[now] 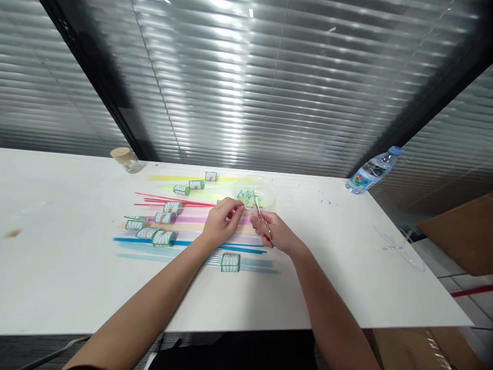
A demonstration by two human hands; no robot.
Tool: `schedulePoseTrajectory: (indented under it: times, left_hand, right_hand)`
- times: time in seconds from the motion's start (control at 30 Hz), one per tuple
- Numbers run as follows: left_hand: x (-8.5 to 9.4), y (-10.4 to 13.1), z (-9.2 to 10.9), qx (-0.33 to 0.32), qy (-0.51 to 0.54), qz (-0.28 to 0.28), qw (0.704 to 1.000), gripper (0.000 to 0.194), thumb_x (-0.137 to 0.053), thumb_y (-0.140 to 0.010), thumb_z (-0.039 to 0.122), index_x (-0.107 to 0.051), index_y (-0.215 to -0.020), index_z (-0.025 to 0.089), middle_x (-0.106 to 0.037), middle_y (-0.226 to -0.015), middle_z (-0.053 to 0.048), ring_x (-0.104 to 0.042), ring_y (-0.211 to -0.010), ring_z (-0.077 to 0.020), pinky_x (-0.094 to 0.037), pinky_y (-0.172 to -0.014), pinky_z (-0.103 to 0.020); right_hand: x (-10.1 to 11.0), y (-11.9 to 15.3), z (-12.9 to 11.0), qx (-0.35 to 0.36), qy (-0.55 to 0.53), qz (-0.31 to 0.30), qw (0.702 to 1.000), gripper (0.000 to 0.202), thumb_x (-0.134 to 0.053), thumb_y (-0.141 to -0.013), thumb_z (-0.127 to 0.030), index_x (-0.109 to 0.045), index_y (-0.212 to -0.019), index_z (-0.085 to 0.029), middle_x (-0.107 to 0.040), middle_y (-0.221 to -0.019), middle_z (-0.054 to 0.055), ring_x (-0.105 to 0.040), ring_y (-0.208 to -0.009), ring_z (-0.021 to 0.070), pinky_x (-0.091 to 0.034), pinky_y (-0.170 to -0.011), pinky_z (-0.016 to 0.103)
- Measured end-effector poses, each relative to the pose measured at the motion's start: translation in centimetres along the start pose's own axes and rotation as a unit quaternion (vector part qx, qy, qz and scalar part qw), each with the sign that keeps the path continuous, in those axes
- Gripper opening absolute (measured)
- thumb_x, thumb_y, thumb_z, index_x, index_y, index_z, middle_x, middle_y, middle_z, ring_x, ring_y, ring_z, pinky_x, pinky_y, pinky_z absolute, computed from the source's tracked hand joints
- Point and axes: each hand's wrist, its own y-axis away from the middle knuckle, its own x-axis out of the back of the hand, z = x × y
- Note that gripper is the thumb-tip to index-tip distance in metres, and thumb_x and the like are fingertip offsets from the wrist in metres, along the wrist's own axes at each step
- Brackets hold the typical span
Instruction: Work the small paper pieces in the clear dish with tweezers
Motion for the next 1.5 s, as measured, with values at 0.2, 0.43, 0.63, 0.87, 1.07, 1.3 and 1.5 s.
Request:
schedulePoseTrajectory:
  times: [0.2,0.43,0.63,0.87,1.07,1.3,1.5]
  left_hand:
    - [0.0,0.04,-0.08,-0.003,-0.003,0.002,1.0,0.006,-0.055,-0.091,0.016,-0.06,-0.091,0.019,-0.061,-0.076,0.0,-0.055,-0.065,-0.0102,-0.044,-0.055,-0.022]
    - [-0.04,0.02,-0.08,0.0,0.005,0.001,1.0,0.006,-0.054,-0.092,0.017,-0.06,-0.091,0.019,-0.061,-0.076,-0.001,-0.055,-0.065,-0.0103,-0.044,-0.055,-0.022]
    - [-0.02,-0.01,0.02,0.013,0.003,-0.003,1.0,0.009,-0.052,-0.093,0.021,-0.061,-0.09,0.019,-0.061,-0.075,-0.001,-0.056,-0.065,-0.0112,-0.045,-0.055,-0.023]
    - [-0.08,0.06,-0.11,0.009,0.009,-0.004,1.0,0.007,-0.053,-0.092,0.018,-0.06,-0.091,0.019,-0.059,-0.075,-0.001,-0.054,-0.065,-0.0108,-0.044,-0.056,-0.022]
    - [-0.11,0.18,-0.14,0.009,0.01,-0.002,1.0,0.008,-0.055,-0.091,0.018,-0.061,-0.096,0.019,-0.06,-0.077,-0.001,-0.055,-0.063,-0.0097,-0.045,-0.055,-0.021]
    - [-0.01,0.02,0.09,0.016,-0.012,0.004,1.0,0.01,-0.053,-0.092,0.02,-0.063,-0.094,0.019,-0.062,-0.076,-0.001,-0.056,-0.064,-0.0106,-0.045,-0.055,-0.023]
    - [0.02,0.02,0.04,0.02,-0.016,0.01,1.0,0.011,-0.052,-0.093,0.021,-0.063,-0.095,0.019,-0.064,-0.077,-0.001,-0.057,-0.064,-0.0104,-0.044,-0.055,-0.022]
  right_hand:
    - [0.02,0.04,-0.01,-0.004,-0.01,-0.002,1.0,0.046,-0.063,-0.081,-0.061,-0.041,-0.077,-0.021,-0.033,-0.065,-0.007,-0.03,-0.042,0.0039,-0.023,-0.04,0.022]
    - [0.03,-0.08,0.18,0.003,0.0,0.002,1.0,0.047,-0.064,-0.08,-0.061,-0.04,-0.076,-0.021,-0.033,-0.065,-0.007,-0.031,-0.042,0.0047,-0.025,-0.04,0.022]
    - [-0.05,-0.04,0.12,0.008,-0.01,0.001,1.0,0.048,-0.065,-0.079,-0.062,-0.039,-0.073,-0.021,-0.03,-0.064,-0.006,-0.028,-0.044,0.0053,-0.026,-0.04,0.023]
    - [-0.11,-0.11,0.19,0.001,-0.004,0.009,1.0,0.048,-0.065,-0.079,-0.061,-0.038,-0.074,-0.021,-0.029,-0.064,-0.007,-0.027,-0.045,0.0052,-0.026,-0.04,0.022]
    - [-0.14,-0.2,0.39,-0.003,0.001,0.019,1.0,0.049,-0.061,-0.08,-0.066,-0.039,-0.076,-0.021,-0.031,-0.063,-0.007,-0.029,-0.044,0.0054,-0.026,-0.04,0.022]
    - [-0.04,-0.06,0.29,0.001,-0.023,0.025,0.999,0.049,-0.062,-0.081,-0.063,-0.036,-0.074,-0.022,-0.032,-0.064,-0.007,-0.027,-0.044,0.0045,-0.024,-0.04,0.022]
    - [0.06,0.16,0.08,0.001,-0.008,0.005,1.0,0.05,-0.06,-0.081,-0.066,-0.037,-0.073,-0.022,-0.031,-0.061,-0.007,-0.029,-0.043,0.0054,-0.024,-0.04,0.023]
